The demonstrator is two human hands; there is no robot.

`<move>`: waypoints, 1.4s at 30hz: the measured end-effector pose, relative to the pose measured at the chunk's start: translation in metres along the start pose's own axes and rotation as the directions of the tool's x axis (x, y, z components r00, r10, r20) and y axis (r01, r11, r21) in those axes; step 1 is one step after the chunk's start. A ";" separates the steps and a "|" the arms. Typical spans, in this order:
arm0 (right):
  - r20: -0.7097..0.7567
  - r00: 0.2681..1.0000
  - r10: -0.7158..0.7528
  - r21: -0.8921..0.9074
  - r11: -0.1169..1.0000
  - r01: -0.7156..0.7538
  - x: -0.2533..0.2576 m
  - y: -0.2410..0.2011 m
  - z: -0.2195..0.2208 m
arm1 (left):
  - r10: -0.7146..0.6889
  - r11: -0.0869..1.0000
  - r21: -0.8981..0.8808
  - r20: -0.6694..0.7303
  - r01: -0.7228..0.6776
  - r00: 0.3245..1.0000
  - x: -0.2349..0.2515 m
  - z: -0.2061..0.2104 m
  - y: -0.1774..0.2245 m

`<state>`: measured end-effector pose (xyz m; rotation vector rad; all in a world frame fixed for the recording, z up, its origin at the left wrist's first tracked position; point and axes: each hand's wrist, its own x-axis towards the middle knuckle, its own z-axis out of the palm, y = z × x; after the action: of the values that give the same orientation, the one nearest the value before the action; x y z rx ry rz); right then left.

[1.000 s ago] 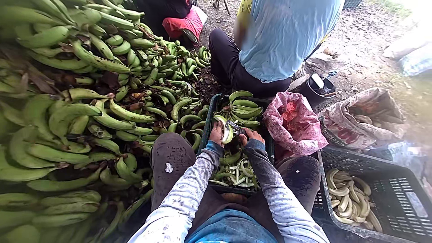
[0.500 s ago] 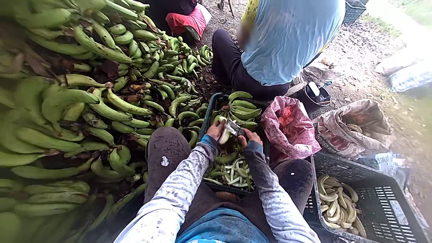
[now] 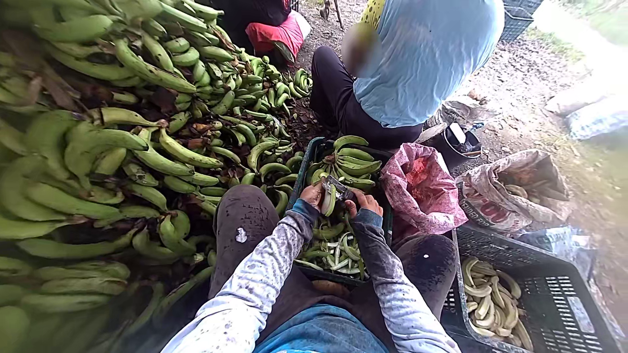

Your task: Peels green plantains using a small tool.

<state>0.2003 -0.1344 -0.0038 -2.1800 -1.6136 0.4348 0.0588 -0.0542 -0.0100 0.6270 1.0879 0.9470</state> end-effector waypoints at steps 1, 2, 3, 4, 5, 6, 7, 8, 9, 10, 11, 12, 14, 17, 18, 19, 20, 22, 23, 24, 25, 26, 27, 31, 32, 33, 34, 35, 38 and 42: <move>-0.053 0.999 -0.009 -0.024 1.000 0.008 0.000 0.001 0.003 | 0.010 0.999 0.037 -0.026 -0.009 1.000 -0.003 0.003 -0.002; -0.093 0.996 -0.004 -0.043 0.999 0.000 0.002 0.002 0.005 | 0.027 0.995 0.096 -0.022 -0.025 0.999 -0.005 0.004 -0.005; -0.084 0.996 0.032 -0.053 0.998 -0.037 0.005 0.003 0.004 | 0.053 0.980 0.194 0.019 -0.056 0.998 -0.008 0.003 -0.006; -0.021 0.996 0.091 -0.043 0.995 -0.092 0.011 0.005 0.000 | 0.071 0.940 0.327 0.104 -0.101 0.992 -0.012 0.001 -0.006; 0.044 0.990 0.133 -0.009 0.991 -0.133 0.019 0.011 0.000 | 0.051 0.866 0.472 0.243 -0.164 0.969 -0.015 -0.003 -0.003; 0.087 0.984 0.153 0.032 0.987 -0.156 0.028 0.023 0.004 | -0.005 0.761 0.596 0.401 -0.256 0.916 -0.017 -0.006 0.002; 0.118 0.981 0.153 0.063 0.985 -0.161 0.038 0.037 0.012 | -0.094 0.639 0.682 0.529 -0.356 0.843 -0.017 -0.007 0.006; 0.181 0.970 0.164 0.117 0.975 -0.187 0.044 0.043 0.012 | -0.193 0.526 0.731 0.600 -0.434 0.776 -0.016 -0.006 0.009; 0.212 0.961 0.177 0.190 0.957 -0.218 0.048 0.047 0.013 | -0.242 0.459 0.753 0.616 -0.472 0.749 -0.015 -0.007 0.011; 0.221 0.958 0.181 0.291 0.925 -0.242 0.050 0.046 0.015 | -0.229 0.454 0.759 0.605 -0.466 0.762 -0.013 -0.008 0.011; 0.209 0.965 0.159 0.350 0.909 -0.226 0.047 0.042 0.015 | -0.178 0.489 0.758 0.571 -0.431 0.802 -0.010 -0.010 0.010; 0.199 0.974 0.113 0.352 0.919 -0.178 0.040 0.038 0.012 | -0.118 0.555 0.742 0.518 -0.376 0.847 -0.007 -0.011 0.011; 0.188 0.982 -0.005 0.242 0.969 -0.041 0.020 0.025 0.004 | -0.039 0.756 0.622 0.353 -0.204 0.935 -0.008 -0.009 0.016; 0.081 0.974 -0.211 0.127 0.971 0.200 -0.008 0.005 0.002 | -0.041 0.983 0.178 0.013 0.038 0.999 -0.001 -0.007 0.014; -0.039 0.951 -0.308 0.090 0.946 0.310 -0.015 0.005 0.008 | -0.076 0.995 0.059 -0.032 0.077 0.997 0.004 -0.008 0.014; -0.166 0.903 -0.396 0.043 0.912 0.408 -0.018 0.007 0.015 | -0.081 0.997 -0.010 -0.027 0.081 0.996 0.007 -0.012 0.014; -0.268 0.849 -0.456 -0.008 0.882 0.471 -0.018 0.009 0.021 | -0.076 0.996 -0.053 0.005 0.076 0.997 0.004 -0.017 0.018; -0.360 0.795 -0.488 -0.077 0.865 0.496 -0.017 0.011 0.024 | -0.075 0.986 -0.146 0.047 0.081 0.996 -0.005 -0.016 0.023; -0.368 0.791 -0.488 -0.098 0.867 0.489 -0.016 0.011 0.024 | -0.100 0.975 -0.190 0.077 0.113 0.992 -0.004 -0.014 0.024; -0.363 0.800 -0.478 -0.105 0.874 0.474 -0.015 0.010 0.022 | -0.118 0.969 -0.206 0.105 0.137 0.988 -0.003 -0.012 0.023; -0.353 0.822 -0.447 -0.097 0.891 0.443 -0.015 0.007 0.021 | -0.116 0.968 -0.207 0.125 0.140 0.985 -0.004 -0.009 0.022; -0.326 0.859 -0.396 -0.073 0.916 0.394 -0.014 0.005 0.019 | -0.086 0.969 -0.220 0.137 0.115 0.987 -0.008 -0.007 0.018; -0.271 0.906 -0.324 -0.039 0.945 0.326 -0.011 0.003 0.016 | -0.029 0.971 -0.231 0.121 0.057 0.992 -0.013 -0.003 0.013; 0.137 0.972 0.190 0.230 0.949 -0.217 0.015 -0.004 -0.007 | 0.102 0.995 -0.038 0.230 -0.096 0.968 -0.024 0.004 -0.003; 0.165 0.949 0.268 0.339 0.888 -0.310 0.024 0.000 -0.006 | 0.098 0.995 -0.017 0.286 -0.097 0.953 -0.022 0.002 -0.006; 0.159 0.943 0.294 0.447 0.830 -0.334 0.031 0.009 -0.001 | 0.083 0.996 -0.045 0.316 -0.073 0.945 -0.020 0.002 -0.007; 0.140 0.949 0.282 0.500 0.807 -0.314 0.033 0.015 0.002 | 0.053 0.995 -0.097 0.300 -0.025 0.952 -0.019 0.003 -0.004; 0.132 0.964 0.230 0.499 0.825 -0.265 0.030 0.016 0.002 | 0.007 0.988 -0.152 0.273 0.036 0.962 -0.020 0.004 0.003; 0.113 0.984 -0.141 0.318 0.943 0.098 0.009 0.018 -0.007 | -0.094 0.967 -0.220 0.156 0.128 0.983 -0.005 -0.004 0.009; 0.002 0.837 -0.547 0.067 0.836 0.545 -0.002 0.021 0.002 | -0.159 0.972 -0.146 0.152 0.181 0.975 -0.002 -0.009 0.020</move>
<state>0.2163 -0.1413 -0.0158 -1.5611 -2.0976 0.3244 0.0433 -0.0465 0.0042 0.4532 0.9159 0.8191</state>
